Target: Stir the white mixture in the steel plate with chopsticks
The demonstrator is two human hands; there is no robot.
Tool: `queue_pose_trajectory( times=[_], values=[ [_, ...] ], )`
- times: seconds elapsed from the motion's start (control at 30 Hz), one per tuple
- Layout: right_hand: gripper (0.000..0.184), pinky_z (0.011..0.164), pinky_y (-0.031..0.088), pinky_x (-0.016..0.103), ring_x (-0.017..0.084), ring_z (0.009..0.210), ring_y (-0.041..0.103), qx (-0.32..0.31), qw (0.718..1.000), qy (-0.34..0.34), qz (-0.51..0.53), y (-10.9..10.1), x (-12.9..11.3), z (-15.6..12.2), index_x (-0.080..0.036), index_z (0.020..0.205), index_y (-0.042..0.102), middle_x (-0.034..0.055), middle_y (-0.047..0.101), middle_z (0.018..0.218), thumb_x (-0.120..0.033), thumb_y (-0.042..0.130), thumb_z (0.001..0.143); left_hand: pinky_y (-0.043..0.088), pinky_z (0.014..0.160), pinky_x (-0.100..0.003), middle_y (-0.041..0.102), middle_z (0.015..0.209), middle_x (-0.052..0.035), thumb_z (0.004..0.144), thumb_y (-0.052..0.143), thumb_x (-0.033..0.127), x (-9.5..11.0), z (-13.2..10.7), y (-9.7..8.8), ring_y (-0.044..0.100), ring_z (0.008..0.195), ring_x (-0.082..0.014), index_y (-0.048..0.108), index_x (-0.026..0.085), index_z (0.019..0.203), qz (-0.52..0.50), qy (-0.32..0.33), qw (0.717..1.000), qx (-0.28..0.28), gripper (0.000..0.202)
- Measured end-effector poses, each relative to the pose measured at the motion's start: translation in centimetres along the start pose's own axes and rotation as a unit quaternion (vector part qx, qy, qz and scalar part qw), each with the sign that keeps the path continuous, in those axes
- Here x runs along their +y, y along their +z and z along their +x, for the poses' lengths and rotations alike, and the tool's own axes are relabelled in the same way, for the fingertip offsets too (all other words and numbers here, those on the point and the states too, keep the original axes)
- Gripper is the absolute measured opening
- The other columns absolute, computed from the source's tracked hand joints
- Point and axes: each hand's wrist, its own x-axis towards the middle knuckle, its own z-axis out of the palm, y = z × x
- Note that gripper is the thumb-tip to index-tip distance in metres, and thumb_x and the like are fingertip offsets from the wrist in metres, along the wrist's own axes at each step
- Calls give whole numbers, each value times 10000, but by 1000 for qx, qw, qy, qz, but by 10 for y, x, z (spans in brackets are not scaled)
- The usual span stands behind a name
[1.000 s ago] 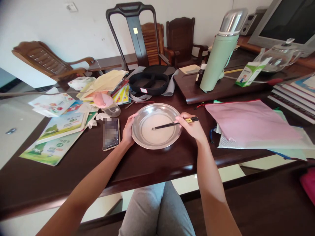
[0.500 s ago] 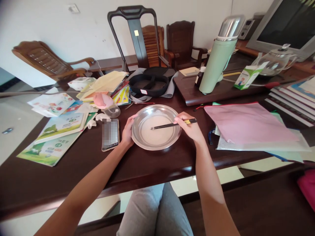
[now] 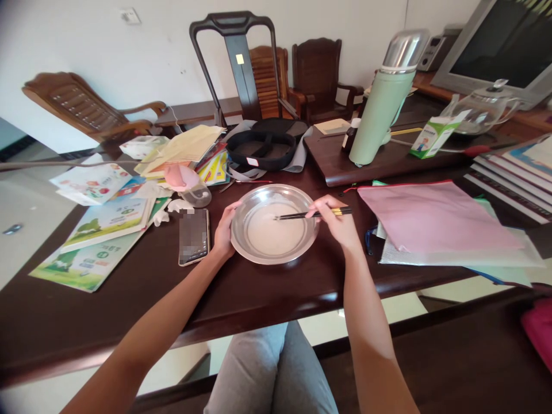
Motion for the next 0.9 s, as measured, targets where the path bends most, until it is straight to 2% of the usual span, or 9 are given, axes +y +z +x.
queue_pose_trajectory(
  times=[0.07, 0.13, 0.27, 0.33, 0.47, 0.53, 0.7, 0.77, 0.9],
  values=[
    [646, 474, 470, 273, 160, 499, 615, 68, 997, -6, 25, -5, 3, 2, -261, 755, 749, 7, 733, 573, -893, 815, 867, 606, 1099, -439, 831, 1340, -47, 867, 858, 646, 0, 0, 0, 754, 1243, -319, 819, 292, 1152, 1, -2, 1000, -1, 456],
    [661, 446, 432, 273, 155, 459, 577, 77, 996, -2, 37, -8, 4, 2, -262, 728, 726, -3, 682, 522, -903, 804, 869, 610, 1084, -434, 831, 1338, -47, 869, 857, 649, 1, -1, 0, 758, 1228, -314, 816, 291, 1149, 1, -2, 1000, -2, 456],
    [646, 530, 546, 306, 181, 571, 676, -63, 998, 23, -4, -2, -1, -2, -252, 736, 795, 50, 804, 686, -883, 816, 876, 614, 1079, -431, 834, 1328, -52, 870, 863, 641, 1, -1, 1, 764, 1225, -316, 816, 286, 1141, -3, 1, 1000, 3, 450],
    [649, 559, 568, 315, 188, 625, 698, -82, 996, 19, -32, 1, -3, -2, -252, 747, 826, 69, 849, 777, -886, 802, 885, 609, 1090, -433, 833, 1323, -54, 873, 863, 640, 2, -2, 2, 762, 1239, -320, 810, 284, 1142, -5, 3, 1000, 2, 449],
    [676, 508, 502, 305, 174, 558, 637, 44, 999, 4, -18, -6, 2, 1, -255, 696, 774, 52, 798, 679, -902, 772, 893, 605, 1093, -442, 825, 1332, -63, 880, 854, 649, 3, -2, 2, 759, 1243, -324, 797, 282, 1154, -5, 0, 1000, -7, 462],
    [681, 468, 453, 301, 176, 508, 612, 77, 997, 12, 12, -9, 5, 2, -257, 678, 742, 40, 740, 588, -905, 773, 887, 607, 1090, -448, 824, 1343, -64, 880, 852, 650, 3, -2, 2, 758, 1247, -329, 797, 282, 1160, -3, -3, 1000, -7, 466],
    [655, 552, 554, 323, 200, 612, 704, -77, 997, 24, -11, -2, 1, -2, -245, 702, 779, 77, 824, 723, -866, 793, 908, 602, 1106, -442, 823, 1352, -57, 874, 860, 637, 3, -2, 1, 754, 1265, -327, 801, 281, 1148, 0, -2, 1000, 0, 453],
    [649, 590, 576, 325, 195, 654, 713, -93, 995, 14, -36, 0, -1, -2, -244, 721, 799, 84, 858, 804, -860, 780, 926, 602, 1105, -435, 826, 1346, -53, 865, 868, 636, 3, -2, 1, 755, 1255, -320, 805, 282, 1140, -4, -3, 1000, -1, 453],
    [672, 525, 514, 312, 188, 583, 664, 33, 999, 5, -28, -7, 3, 1, -256, 744, 782, 59, 814, 705, -908, 756, 905, 612, 1063, -430, 831, 1325, -52, 864, 865, 628, 4, -2, 2, 761, 1210, -311, 811, 287, 1142, -6, -4, 1000, -2, 443]
  ],
)
